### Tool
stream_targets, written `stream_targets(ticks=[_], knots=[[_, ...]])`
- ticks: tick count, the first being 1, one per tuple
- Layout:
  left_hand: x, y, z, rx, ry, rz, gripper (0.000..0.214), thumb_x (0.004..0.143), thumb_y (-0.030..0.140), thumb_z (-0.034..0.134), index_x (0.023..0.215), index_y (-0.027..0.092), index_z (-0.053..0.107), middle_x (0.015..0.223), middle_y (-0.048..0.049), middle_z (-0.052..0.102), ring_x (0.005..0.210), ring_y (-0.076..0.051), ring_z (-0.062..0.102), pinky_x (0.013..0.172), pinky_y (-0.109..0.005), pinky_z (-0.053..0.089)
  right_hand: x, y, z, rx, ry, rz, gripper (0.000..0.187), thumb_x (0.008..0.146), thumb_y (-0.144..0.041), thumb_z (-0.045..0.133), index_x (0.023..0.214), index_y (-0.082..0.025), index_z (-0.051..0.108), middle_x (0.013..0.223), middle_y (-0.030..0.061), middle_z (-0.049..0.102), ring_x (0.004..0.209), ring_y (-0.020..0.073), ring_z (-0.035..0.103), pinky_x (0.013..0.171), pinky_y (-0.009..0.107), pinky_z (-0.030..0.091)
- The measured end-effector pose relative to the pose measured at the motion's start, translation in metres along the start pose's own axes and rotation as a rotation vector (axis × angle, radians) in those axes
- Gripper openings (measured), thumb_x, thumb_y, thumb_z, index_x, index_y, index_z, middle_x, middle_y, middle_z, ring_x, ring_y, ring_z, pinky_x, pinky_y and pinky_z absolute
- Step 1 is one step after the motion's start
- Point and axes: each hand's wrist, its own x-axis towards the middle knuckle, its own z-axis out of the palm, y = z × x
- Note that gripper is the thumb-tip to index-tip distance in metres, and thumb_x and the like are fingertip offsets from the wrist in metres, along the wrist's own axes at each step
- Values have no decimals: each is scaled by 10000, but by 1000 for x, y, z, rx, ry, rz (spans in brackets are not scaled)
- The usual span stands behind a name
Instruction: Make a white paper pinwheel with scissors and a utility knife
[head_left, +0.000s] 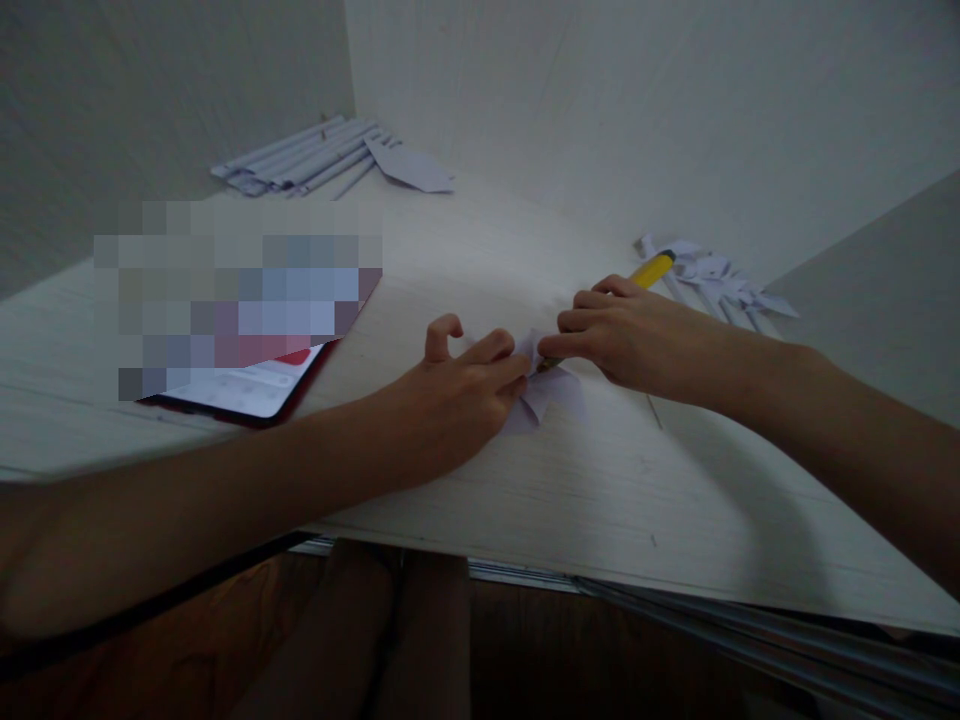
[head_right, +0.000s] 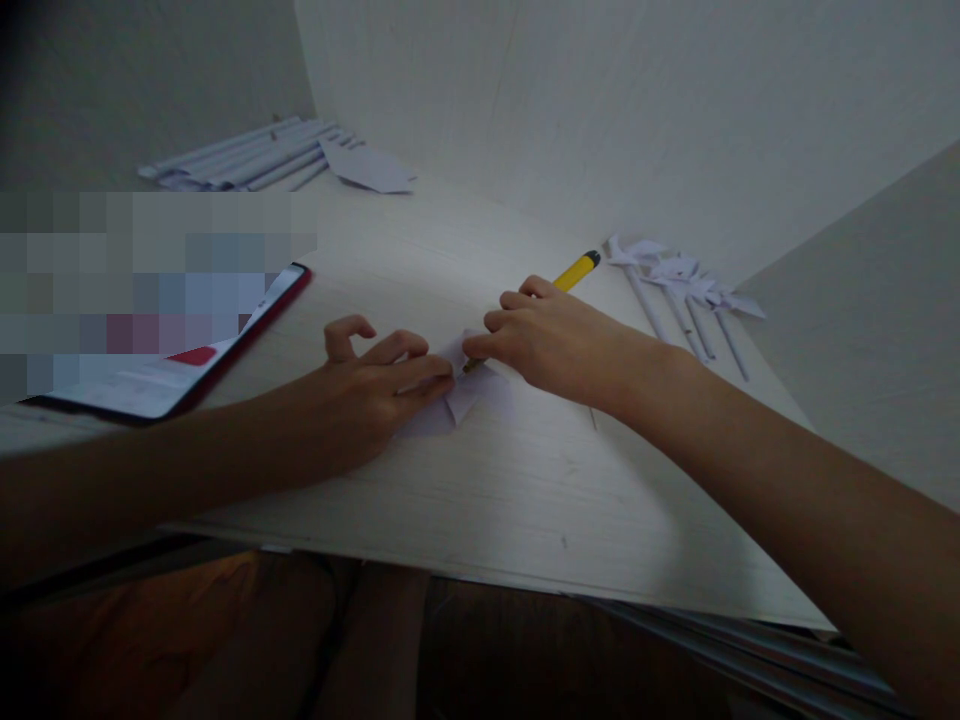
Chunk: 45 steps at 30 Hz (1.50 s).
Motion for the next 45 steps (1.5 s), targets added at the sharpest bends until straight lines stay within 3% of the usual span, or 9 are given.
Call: stream_targets(ticks=[16, 28, 33, 38, 45], knots=[[0, 0, 0, -2, -28, -1, 286, 789, 49, 408, 954, 157, 614, 1024, -81, 590, 972, -233, 441, 835, -440, 265, 1, 0, 1, 9, -16, 3, 258, 853, -156, 369, 956, -246, 587, 695, 11, 600, 714, 159, 497, 722, 324, 221], [0, 0, 1, 3, -19, 13, 285, 771, 40, 421, 948, 152, 616, 1000, -83, 586, 962, -234, 441, 833, -444, 273, 2, -7, -6, 62, -126, 61, 237, 795, -84, 402, 885, -212, 580, 671, 16, 625, 623, 164, 542, 697, 346, 254], [0, 0, 1, -2, -1, 13, 279, 784, 36, 400, 928, 149, 611, 988, -69, 576, 961, -217, 431, 860, -439, 267, 3, -17, -10, 49, -157, 139, 201, 769, -107, 461, 854, -222, 602, 597, 27, 614, 631, 178, 545, 695, 345, 290], [0, 0, 3, -7, -6, 13, 269, 797, 46, 386, 914, 147, 607, 972, -67, 571, 955, -219, 428, 857, -441, 276, 7, -31, -21, 22, -303, 232, 208, 750, -81, 446, 850, -178, 601, 733, 51, 645, 677, 162, 567, 672, 309, 320], [1, 0, 4, -1, -9, 18, 285, 804, 51, 355, 915, 135, 604, 959, -80, 573, 947, -219, 426, 832, -436, 277, 11, -39, -21, 209, -402, 421, 290, 700, -50, 426, 874, -192, 609, 681, 51, 618, 620, 165, 573, 576, 289, 316]])
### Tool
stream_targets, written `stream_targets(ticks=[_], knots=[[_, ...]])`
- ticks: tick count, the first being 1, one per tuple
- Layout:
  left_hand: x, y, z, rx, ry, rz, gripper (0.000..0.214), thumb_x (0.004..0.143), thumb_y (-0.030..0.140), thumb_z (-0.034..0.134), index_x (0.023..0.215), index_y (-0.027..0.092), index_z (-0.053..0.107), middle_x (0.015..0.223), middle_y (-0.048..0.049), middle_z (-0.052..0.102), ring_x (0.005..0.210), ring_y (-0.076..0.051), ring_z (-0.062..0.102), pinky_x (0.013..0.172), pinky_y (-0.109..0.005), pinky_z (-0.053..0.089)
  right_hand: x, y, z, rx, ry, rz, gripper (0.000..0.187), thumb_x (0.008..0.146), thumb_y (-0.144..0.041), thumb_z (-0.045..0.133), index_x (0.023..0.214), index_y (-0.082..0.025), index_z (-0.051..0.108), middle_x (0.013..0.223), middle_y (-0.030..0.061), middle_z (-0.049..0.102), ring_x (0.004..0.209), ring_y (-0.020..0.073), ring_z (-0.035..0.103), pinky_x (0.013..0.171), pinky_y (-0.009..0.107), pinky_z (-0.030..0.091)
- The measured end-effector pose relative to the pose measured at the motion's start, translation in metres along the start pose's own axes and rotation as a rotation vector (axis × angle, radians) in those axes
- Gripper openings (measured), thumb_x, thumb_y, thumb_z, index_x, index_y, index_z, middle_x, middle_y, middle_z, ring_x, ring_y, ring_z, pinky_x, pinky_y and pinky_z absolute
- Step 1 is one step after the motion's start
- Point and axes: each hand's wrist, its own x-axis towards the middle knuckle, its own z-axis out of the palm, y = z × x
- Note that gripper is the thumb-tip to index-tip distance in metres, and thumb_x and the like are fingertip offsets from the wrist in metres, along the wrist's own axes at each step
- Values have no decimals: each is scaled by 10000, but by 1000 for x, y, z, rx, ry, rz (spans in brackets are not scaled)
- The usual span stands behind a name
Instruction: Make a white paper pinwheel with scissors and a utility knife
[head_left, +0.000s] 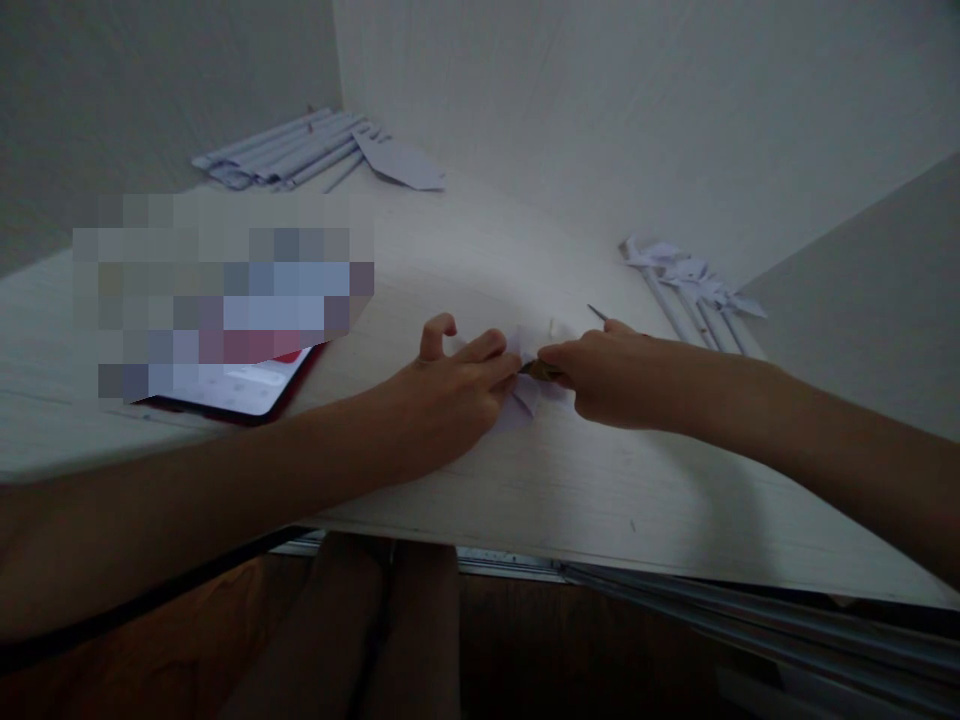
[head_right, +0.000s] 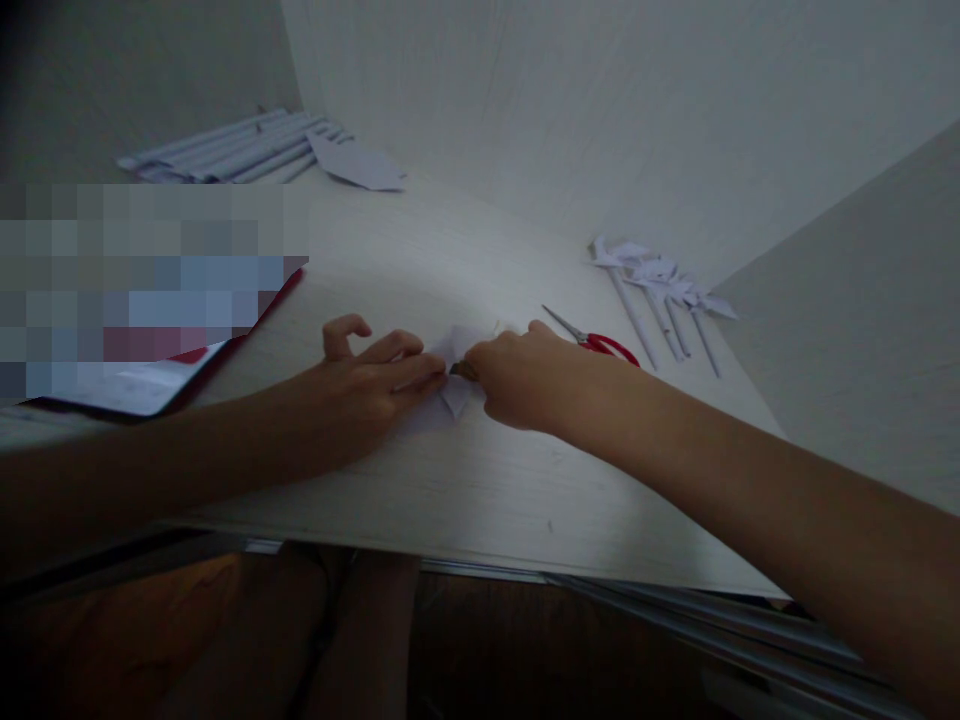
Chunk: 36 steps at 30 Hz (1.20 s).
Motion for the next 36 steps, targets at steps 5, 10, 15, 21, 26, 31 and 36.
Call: stream_targets(ticks=[5, 10, 15, 21, 26, 31, 36], knots=[[0, 0, 5, -26, 19, -13, 259, 801, 76, 383, 916, 146, 604, 966, -76, 576, 959, -220, 428, 836, -438, 256, -2, 6, 6, 207, -48, 122, 220, 750, -164, 428, 878, -204, 602, 706, 55, 617, 574, 153, 548, 500, 260, 294], [0, 0, 4, -51, 15, -15, 309, 787, 47, 373, 951, 159, 610, 953, -77, 582, 966, -230, 430, 848, -462, 241, -7, 8, 3, 360, -46, 144, 177, 791, -257, 429, 800, -170, 582, 665, 62, 606, 508, 125, 507, 463, 243, 301], [0, 0, 0, -44, 6, -8, 284, 800, 57, 380, 943, 138, 610, 969, -96, 576, 960, -232, 437, 827, -440, 265, -8, 2, 2, 629, -232, 190, 197, 796, -279, 439, 690, -150, 544, 513, 49, 570, 402, 113, 485, 421, 238, 316], [1, 1, -1, -12, 8, -15, 291, 802, 50, 378, 944, 147, 613, 962, -94, 585, 952, -225, 437, 824, -436, 260, -6, 1, 10, 777, -260, 189, 218, 807, -291, 423, 678, -146, 521, 528, 52, 589, 369, 103, 488, 397, 230, 331], [0, 1, 0, -10, 8, -6, 287, 802, 60, 384, 952, 145, 613, 966, -88, 577, 951, -228, 439, 826, -440, 256, -5, 0, 6, 722, -271, 177, 219, 813, -267, 405, 677, -141, 522, 487, 42, 565, 365, 105, 489, 396, 227, 336], [0, 2, 0, -1, 18, -9, 278, 795, 43, 385, 929, 135, 611, 967, -87, 572, 959, -226, 435, 819, -433, 264, -4, -7, -4, 628, -295, 187, 225, 814, -244, 377, 703, -132, 537, 484, 40, 558, 359, 106, 490, 389, 223, 340], [0, 1, -3, -28, 1, -3, 266, 777, 34, 405, 914, 135, 609, 952, -83, 567, 945, -226, 438, 822, -435, 271, 5, -8, -8, 555, -384, 189, 196, 797, -200, 387, 762, -115, 560, 495, 40, 557, 349, 107, 485, 387, 229, 345]])
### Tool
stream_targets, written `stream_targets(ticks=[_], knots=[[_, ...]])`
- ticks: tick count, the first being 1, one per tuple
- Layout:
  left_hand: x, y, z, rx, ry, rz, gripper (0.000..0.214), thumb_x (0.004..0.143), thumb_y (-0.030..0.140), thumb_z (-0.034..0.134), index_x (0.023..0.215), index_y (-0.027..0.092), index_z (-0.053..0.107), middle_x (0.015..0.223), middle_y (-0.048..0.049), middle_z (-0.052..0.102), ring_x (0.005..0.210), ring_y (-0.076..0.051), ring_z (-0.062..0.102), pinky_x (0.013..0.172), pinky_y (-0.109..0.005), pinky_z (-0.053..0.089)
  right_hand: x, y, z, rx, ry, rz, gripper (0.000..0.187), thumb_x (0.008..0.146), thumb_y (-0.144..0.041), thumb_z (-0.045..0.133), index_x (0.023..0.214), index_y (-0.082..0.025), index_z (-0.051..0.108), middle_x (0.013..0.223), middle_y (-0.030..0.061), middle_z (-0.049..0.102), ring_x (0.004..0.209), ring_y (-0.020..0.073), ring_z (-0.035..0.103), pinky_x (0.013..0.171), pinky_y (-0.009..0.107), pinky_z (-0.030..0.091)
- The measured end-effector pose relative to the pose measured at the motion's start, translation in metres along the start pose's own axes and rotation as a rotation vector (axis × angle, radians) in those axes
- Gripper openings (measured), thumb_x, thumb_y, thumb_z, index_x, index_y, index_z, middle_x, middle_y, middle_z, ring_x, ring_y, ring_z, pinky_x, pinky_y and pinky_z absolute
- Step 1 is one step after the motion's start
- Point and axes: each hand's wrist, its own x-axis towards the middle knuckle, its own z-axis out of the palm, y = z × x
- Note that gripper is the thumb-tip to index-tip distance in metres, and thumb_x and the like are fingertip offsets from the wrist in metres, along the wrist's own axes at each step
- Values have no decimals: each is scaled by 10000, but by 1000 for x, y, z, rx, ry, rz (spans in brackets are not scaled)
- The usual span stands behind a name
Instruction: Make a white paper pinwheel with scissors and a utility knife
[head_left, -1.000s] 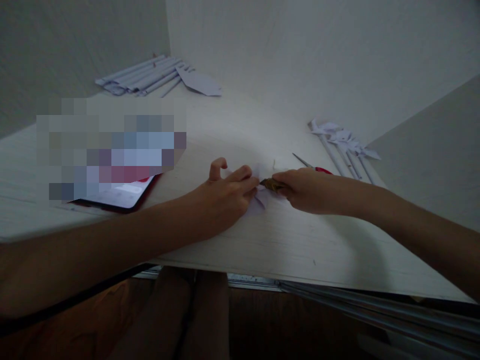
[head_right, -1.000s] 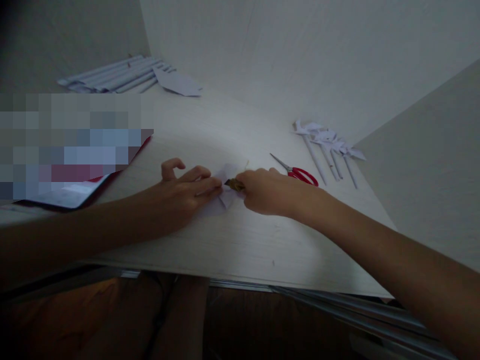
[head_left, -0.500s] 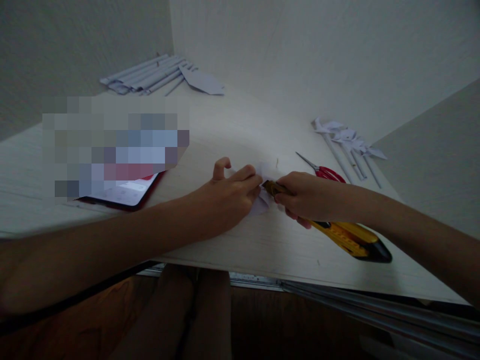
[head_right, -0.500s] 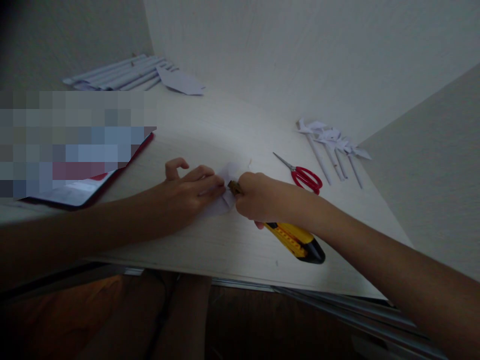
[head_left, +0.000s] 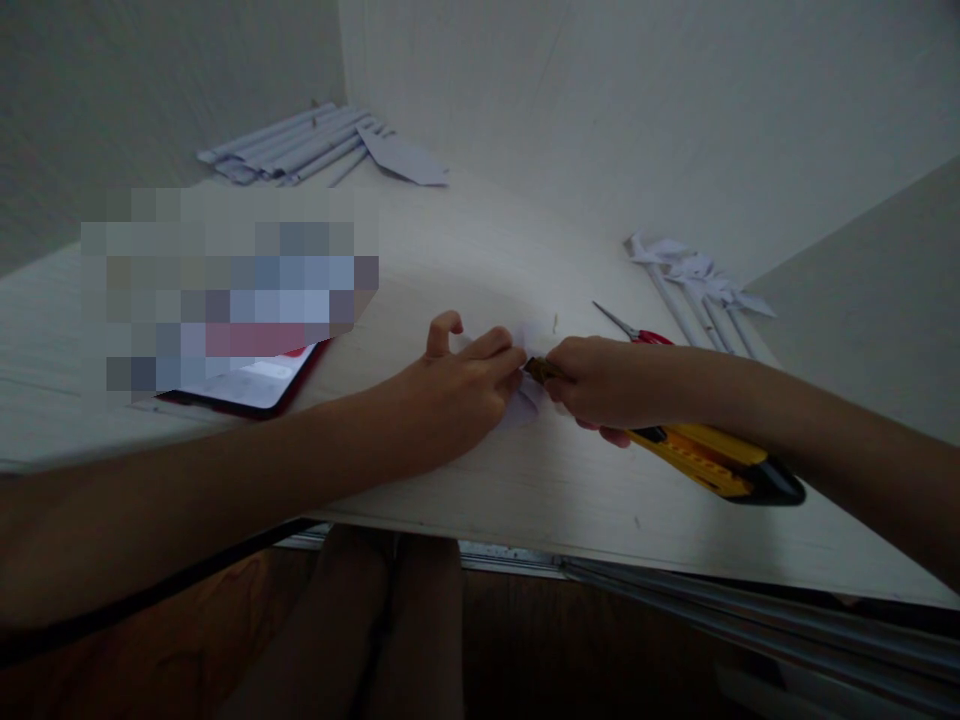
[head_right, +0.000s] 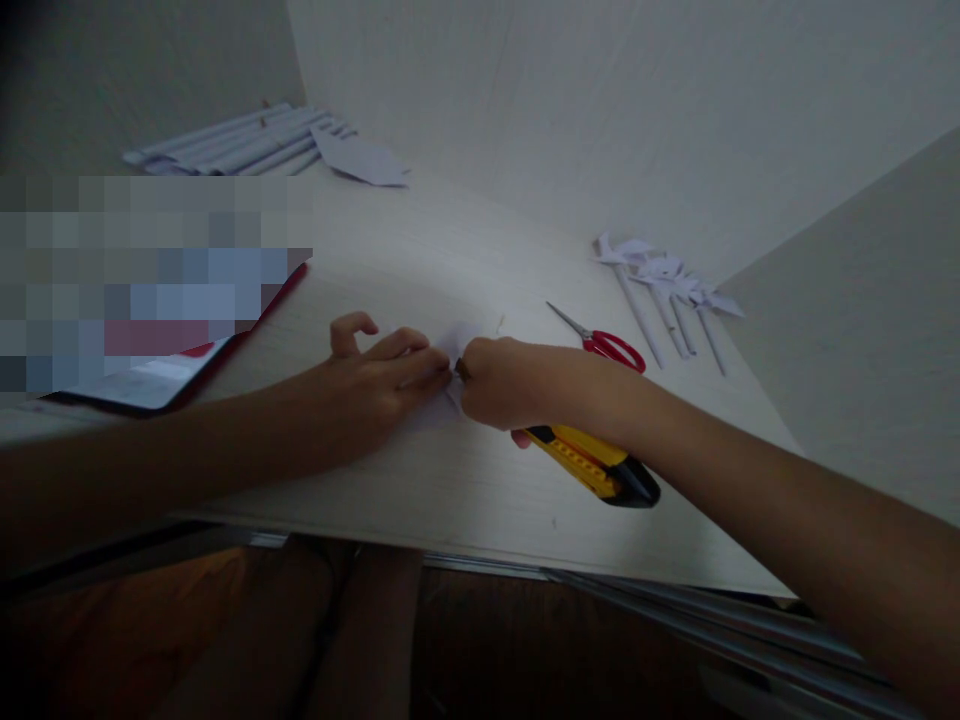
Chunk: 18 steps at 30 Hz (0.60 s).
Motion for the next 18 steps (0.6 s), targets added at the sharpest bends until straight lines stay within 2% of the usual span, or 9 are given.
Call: stream_targets(ticks=[4, 11, 15, 18], knots=[[0, -1, 1, -20, -12, -4, 282, 771, 30, 398, 917, 147, 610, 945, -83, 572, 949, -230, 438, 832, -451, 264, 5, 3, -7, 51, -49, -30, 171, 766, -186, 399, 750, -126, 558, 539, 50, 570, 357, 116, 494, 381, 243, 358], [0, 0, 4, 1, 11, -9, 299, 789, 34, 356, 917, 151, 600, 966, -79, 588, 962, -224, 439, 838, -455, 238, -2, 6, -13, 342, -93, -40, 140, 768, -220, 433, 740, -149, 550, 531, 27, 558, 419, 101, 508, 419, 217, 386], [-1, -1, 5, -8, 12, -17, 294, 797, 43, 352, 913, 138, 604, 982, -85, 590, 957, -222, 444, 830, -450, 229, -15, 25, -15, 529, -24, -67, 183, 793, -276, 424, 719, -155, 539, 566, 38, 572, 430, 110, 503, 423, 228, 389], [-1, -1, 5, -24, 9, -21, 285, 790, 46, 378, 915, 146, 613, 1001, -89, 589, 969, -228, 448, 832, -441, 226, -18, 41, -26, 668, 160, -129, 232, 838, -326, 365, 744, -163, 501, 555, 30, 558, 422, 118, 490, 420, 236, 385]])
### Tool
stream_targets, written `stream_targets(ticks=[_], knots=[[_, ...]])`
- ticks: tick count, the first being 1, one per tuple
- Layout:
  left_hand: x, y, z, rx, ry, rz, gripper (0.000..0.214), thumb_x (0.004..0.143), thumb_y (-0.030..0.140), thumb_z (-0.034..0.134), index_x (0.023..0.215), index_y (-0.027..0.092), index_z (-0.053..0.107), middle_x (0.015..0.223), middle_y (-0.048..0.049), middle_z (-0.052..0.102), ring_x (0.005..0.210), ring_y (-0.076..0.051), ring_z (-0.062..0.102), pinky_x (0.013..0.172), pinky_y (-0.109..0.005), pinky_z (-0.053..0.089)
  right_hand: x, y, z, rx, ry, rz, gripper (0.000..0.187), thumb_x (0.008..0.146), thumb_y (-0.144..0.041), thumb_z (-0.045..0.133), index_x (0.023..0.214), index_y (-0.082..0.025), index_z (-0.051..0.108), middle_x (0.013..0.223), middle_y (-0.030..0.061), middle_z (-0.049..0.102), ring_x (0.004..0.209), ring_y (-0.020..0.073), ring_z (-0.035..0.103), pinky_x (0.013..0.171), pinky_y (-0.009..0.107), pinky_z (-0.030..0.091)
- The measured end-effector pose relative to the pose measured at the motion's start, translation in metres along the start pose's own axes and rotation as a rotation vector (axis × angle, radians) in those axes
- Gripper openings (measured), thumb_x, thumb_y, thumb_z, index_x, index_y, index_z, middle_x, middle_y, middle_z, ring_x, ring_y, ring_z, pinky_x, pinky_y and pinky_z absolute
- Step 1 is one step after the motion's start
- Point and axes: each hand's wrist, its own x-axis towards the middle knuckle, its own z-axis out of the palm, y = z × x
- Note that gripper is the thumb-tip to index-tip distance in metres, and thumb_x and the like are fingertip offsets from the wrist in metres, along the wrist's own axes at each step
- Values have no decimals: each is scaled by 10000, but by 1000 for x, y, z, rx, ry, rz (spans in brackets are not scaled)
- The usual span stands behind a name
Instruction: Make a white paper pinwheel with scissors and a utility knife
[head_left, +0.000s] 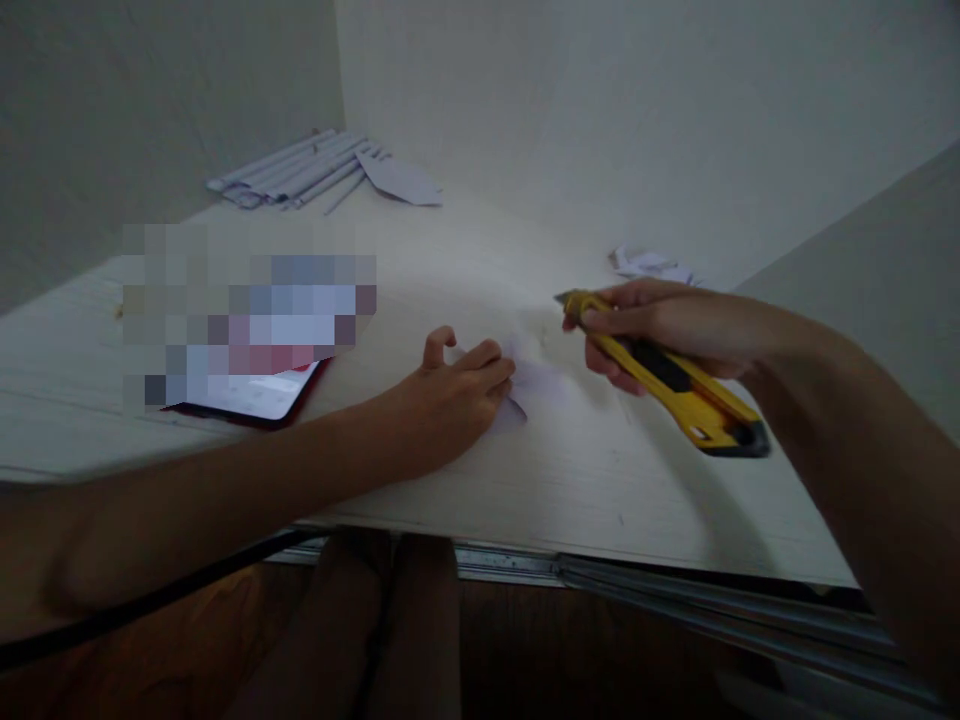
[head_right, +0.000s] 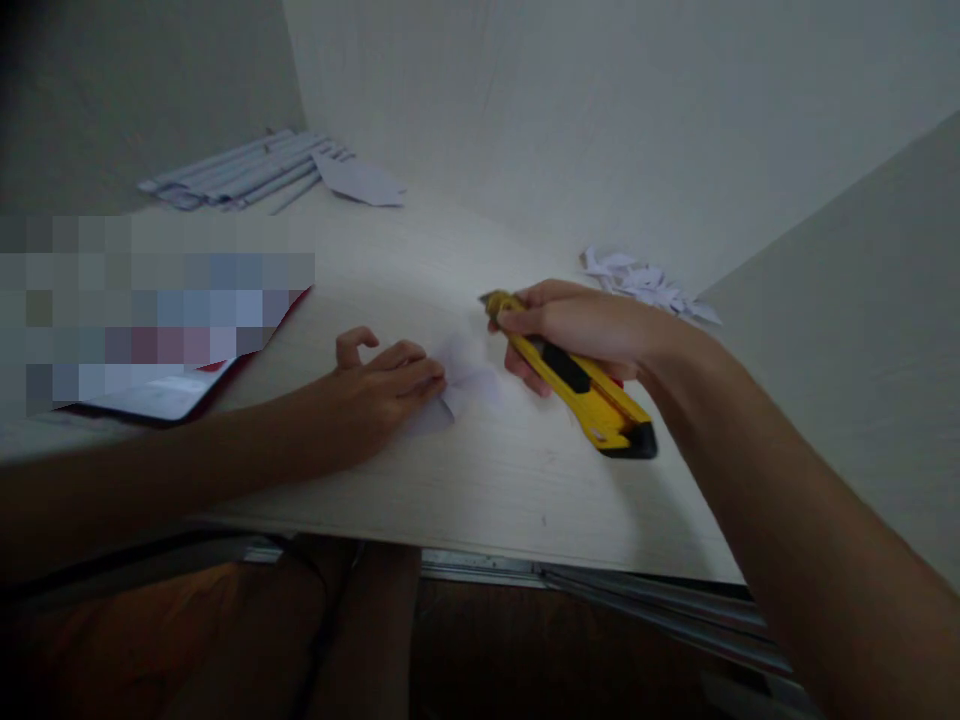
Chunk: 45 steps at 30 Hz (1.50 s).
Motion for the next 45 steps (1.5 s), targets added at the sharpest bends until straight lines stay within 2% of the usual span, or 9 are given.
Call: stream_targets(ticks=[4, 12, 19, 23, 25, 27, 29, 34, 45], knots=[[0, 1, -3, 6, -2, -23, 319, 781, 18, 364, 960, 131, 603, 1017, -89, 593, 974, -226, 462, 822, -442, 221, 36, -4, -11, 46, 378, -98, 142, 858, -254, 355, 831, -151, 450, 643, 38, 576, 489, 110, 531, 491, 230, 425], [1, 0, -8, 2, -101, -33, 387, 759, 15, 370, 1074, 136, 559, 1095, -94, 574, 1020, -232, 444, 813, -437, 228, 130, -17, -3, -273, 600, -110, 206, 782, -263, 489, 837, -80, 568, 893, 174, 632, 782, 198, 578, 637, 270, 416], [0, -1, -4, -6, -92, -39, 407, 761, 13, 342, 1073, 153, 562, 1098, -102, 576, 1019, -230, 440, 831, -445, 227, 143, -7, 15, -340, 810, -241, 324, 786, -328, 501, 1005, -94, 538, 1028, 170, 588, 932, 212, 520, 752, 286, 389], [1, 0, -7, -2, -130, -51, 422, 766, 12, 329, 1086, 175, 551, 1153, -105, 542, 1071, -240, 410, 829, -455, 239, 113, -12, 13, -461, 960, -317, 292, 830, -301, 428, 937, -78, 583, 1007, 176, 587, 933, 205, 511, 781, 290, 364], [1, 1, -8, -1, -143, -78, 421, 770, 19, 331, 1086, 186, 554, 1188, -116, 505, 1093, -256, 391, 822, -471, 255, 83, -11, 13, -458, 850, -285, 285, 838, -282, 398, 873, -95, 610, 879, 133, 627, 792, 169, 544, 695, 266, 373], [1, 2, -9, -5, -128, -117, 406, 780, 41, 342, 1076, 199, 571, 1203, -142, 467, 1101, -278, 374, 809, -490, 274, 51, -7, 19, -473, 545, -189, 283, 804, -324, 451, 776, -107, 630, 727, 101, 635, 648, 148, 545, 573, 242, 358], [1, 3, -7, -14, -97, -144, 395, 787, 63, 360, 1075, 213, 584, 1213, -172, 433, 1114, -305, 351, 800, -504, 288, 25, 1, 31, -489, 401, -140, 293, 773, -376, 497, 775, -118, 635, 720, 92, 637, 628, 147, 550, 531, 233, 344], [0, 2, -4, -55, -84, -171, 434, 752, 42, 389, 1090, 225, 590, 1224, -197, 429, 1139, -335, 340, 807, -533, 295, 13, 21, 66, -493, 600, -125, 311, 789, -361, 493, 853, -93, 639, 857, 143, 646, 777, 196, 582, 654, 276, 386], [3, -6, -11, -263, -134, -215, 458, 713, 46, 404, 1056, 266, 613, 1207, -120, 502, 1140, -279, 413, 850, -524, 303, 31, 26, 83, -185, 668, -30, 285, 757, -321, 522, 946, -136, 626, 986, 104, 612, 908, 198, 553, 770, 299, 384]])
